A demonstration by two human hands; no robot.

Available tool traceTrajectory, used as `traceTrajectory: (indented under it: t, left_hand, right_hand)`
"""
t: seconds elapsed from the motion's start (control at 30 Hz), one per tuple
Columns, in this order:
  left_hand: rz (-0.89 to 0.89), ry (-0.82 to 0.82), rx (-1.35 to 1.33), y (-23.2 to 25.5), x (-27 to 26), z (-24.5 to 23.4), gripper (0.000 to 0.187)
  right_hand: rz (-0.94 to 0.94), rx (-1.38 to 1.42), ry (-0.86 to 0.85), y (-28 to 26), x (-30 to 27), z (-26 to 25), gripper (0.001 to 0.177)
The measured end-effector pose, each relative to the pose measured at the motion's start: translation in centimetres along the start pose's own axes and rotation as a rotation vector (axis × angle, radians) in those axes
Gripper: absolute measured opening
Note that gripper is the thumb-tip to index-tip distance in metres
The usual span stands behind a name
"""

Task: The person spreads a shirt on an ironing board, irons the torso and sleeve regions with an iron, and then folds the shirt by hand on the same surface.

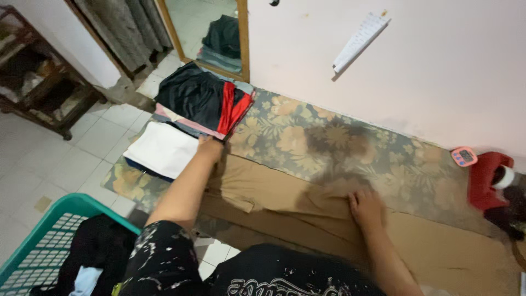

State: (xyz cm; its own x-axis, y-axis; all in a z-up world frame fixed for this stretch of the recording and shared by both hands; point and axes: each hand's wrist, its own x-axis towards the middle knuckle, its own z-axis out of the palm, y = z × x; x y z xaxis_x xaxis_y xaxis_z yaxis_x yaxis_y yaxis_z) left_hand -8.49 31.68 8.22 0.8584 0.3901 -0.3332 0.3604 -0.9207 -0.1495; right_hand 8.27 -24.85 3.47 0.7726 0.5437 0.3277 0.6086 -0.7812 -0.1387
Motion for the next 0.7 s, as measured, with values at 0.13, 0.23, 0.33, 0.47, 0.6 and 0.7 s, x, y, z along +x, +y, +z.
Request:
traceTrajectory:
  t: [0.13, 0.23, 0.33, 0.47, 0.6, 0.7]
  left_hand:
    - [-0.106, 0.006, -0.061, -2.2, -2.5, -1.4, 0.038]
    - [-0.166, 0.046, -0.159, -3.2, -3.4, -2.0, 0.029]
    - [-0.157, 0.105, -0.142, -2.8, -2.6, -0.3, 0.025]
    - [-0.127, 0.337, -0.037, -2.1, -2.6, 1.3, 0.023]
    - [-0.099, 0.733, -0.007, 1.2, -5.1, 1.9, 0.042]
    - [0.050, 0.714, -0.230, 5.1, -7.8, 4.0, 0.047]
  right_hand:
    - [0.096, 0.029, -0.178, 1.6, 0.5, -0.5, 0.037]
    - [0.027, 0.063, -0.229, 3.1, 1.6, 0.2, 0.043]
    - [-0.002, 0.088, -0.154, 3.4, 1.6, 0.7, 0.042]
    - [0.022, -0.008, -0.257, 2.6, 2.4, 0.6, 0.045]
    - [0.065, -0.035, -0.127, 1.3, 1.1, 0.4, 0.042]
    - [0.132, -0.045, -0.091, -0.7, 0.1, 1.2, 0.053]
